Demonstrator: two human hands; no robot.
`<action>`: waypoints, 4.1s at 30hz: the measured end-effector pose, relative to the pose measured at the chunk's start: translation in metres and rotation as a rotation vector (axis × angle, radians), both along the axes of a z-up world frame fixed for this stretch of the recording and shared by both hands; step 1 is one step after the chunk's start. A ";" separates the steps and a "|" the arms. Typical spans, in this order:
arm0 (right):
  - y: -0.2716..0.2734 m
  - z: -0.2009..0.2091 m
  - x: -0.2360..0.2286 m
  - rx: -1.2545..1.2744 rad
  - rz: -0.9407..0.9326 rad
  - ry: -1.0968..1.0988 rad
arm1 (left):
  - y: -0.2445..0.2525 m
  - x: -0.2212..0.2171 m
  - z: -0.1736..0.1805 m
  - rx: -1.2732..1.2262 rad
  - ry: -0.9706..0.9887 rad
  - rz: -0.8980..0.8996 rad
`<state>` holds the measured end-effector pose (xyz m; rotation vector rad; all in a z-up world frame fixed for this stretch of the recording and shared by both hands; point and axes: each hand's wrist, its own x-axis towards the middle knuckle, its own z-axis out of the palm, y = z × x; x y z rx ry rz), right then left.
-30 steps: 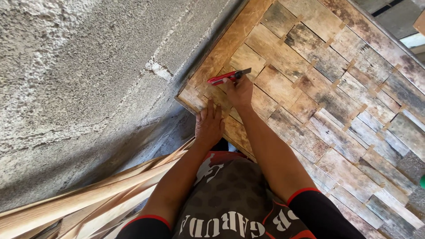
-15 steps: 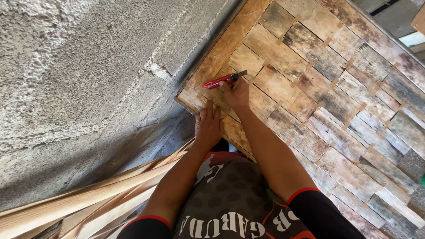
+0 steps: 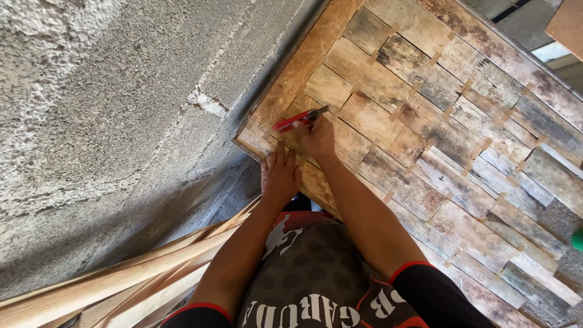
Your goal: The recorder is assembling small wooden slats into a mosaic pattern on a board, using a utility knife to trim the pieces.
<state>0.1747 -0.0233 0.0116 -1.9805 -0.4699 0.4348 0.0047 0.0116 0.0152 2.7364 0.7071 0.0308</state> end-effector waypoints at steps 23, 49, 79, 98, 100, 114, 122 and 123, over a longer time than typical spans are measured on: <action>-0.100 -0.020 0.100 -0.028 -0.330 -0.073 | 0.005 0.048 -0.010 -0.137 -0.204 -0.145; -0.093 -0.020 0.085 -0.137 -0.326 -0.100 | 0.006 0.049 -0.002 -0.165 -0.166 -0.114; -0.104 0.014 0.027 -0.087 -0.083 0.022 | 0.029 0.047 -0.019 -0.113 -0.128 -0.136; 0.018 -0.018 0.097 -0.018 -0.188 -0.055 | 0.031 0.055 -0.017 -0.014 -0.033 -0.128; 0.019 -0.012 0.100 -0.029 -0.198 -0.075 | 0.031 0.056 -0.015 -0.024 -0.038 -0.132; 0.022 -0.005 0.103 -0.065 -0.151 -0.121 | 0.032 0.060 -0.011 -0.061 -0.005 -0.115; 0.018 0.010 0.104 -0.138 -0.179 -0.039 | 0.032 0.061 -0.008 -0.062 -0.017 -0.124; 0.017 0.011 0.102 -0.146 -0.170 -0.024 | 0.032 0.060 -0.009 -0.039 -0.049 -0.132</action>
